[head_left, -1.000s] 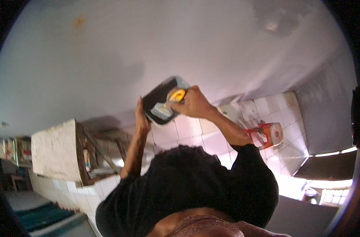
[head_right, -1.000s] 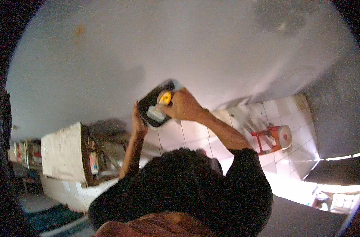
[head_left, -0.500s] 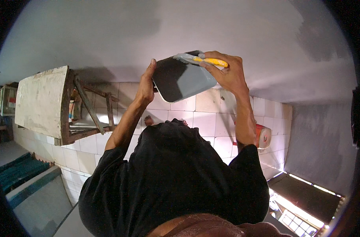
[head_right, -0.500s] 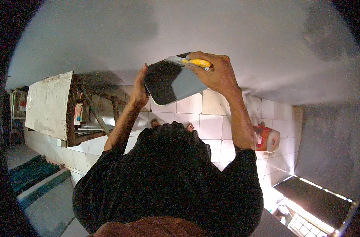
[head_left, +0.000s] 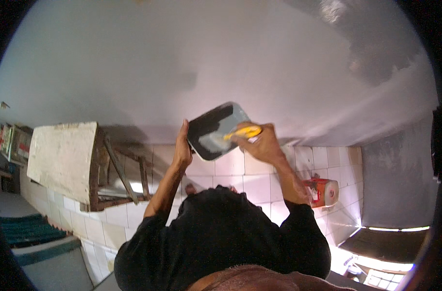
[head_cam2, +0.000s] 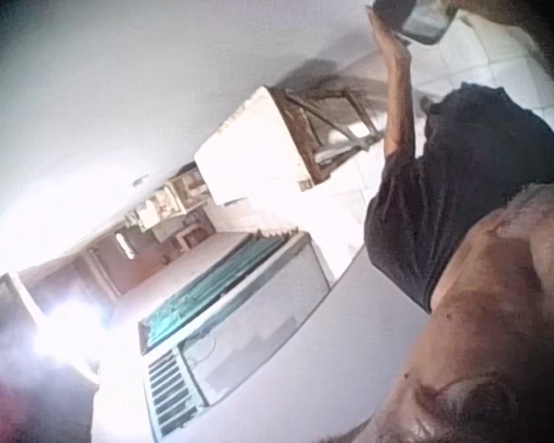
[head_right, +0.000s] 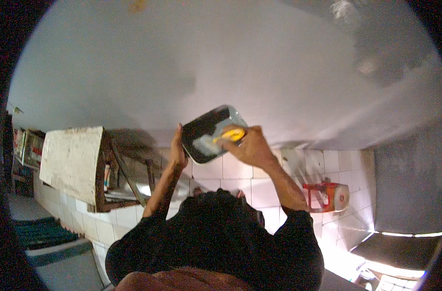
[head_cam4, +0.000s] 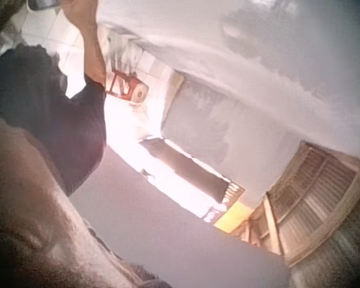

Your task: The person applies grey paint onto the ceiling and upper walls of an indoor space using a paintbrush, repeatedly dipping the brush into a hand-held plastic tray container containing the paint.

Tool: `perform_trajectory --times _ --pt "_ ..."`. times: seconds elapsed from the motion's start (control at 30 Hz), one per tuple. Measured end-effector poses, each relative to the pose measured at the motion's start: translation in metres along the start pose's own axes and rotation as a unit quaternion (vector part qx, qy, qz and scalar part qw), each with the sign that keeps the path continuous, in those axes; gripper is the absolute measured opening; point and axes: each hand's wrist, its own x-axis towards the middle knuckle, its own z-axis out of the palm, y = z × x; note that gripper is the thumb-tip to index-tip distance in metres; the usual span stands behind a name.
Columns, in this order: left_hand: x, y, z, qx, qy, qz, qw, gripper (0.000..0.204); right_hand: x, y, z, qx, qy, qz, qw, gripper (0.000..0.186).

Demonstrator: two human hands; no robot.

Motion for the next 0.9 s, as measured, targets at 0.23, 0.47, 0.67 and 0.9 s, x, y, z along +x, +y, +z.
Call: perform_trajectory --times 0.23,0.47,0.67,0.9 --pt "-0.007 0.032 -0.010 -0.063 0.018 -0.011 0.998 0.070 0.042 -0.020 -0.018 0.128 0.143 -0.054 0.980 0.013" --pt "-0.004 0.022 -0.058 -0.049 0.001 0.024 0.998 0.072 0.179 -0.087 -0.038 0.209 0.393 -0.324 0.835 0.018" --pt "-0.015 0.046 -0.077 -0.059 -0.002 0.035 0.998 0.070 0.249 -0.134 -0.029 0.133 0.456 -0.365 0.801 0.018" --pt "-0.009 0.056 -0.097 -0.070 -0.006 0.023 0.997 0.069 0.198 -0.058 -0.147 -0.145 0.689 -0.306 0.641 0.018"
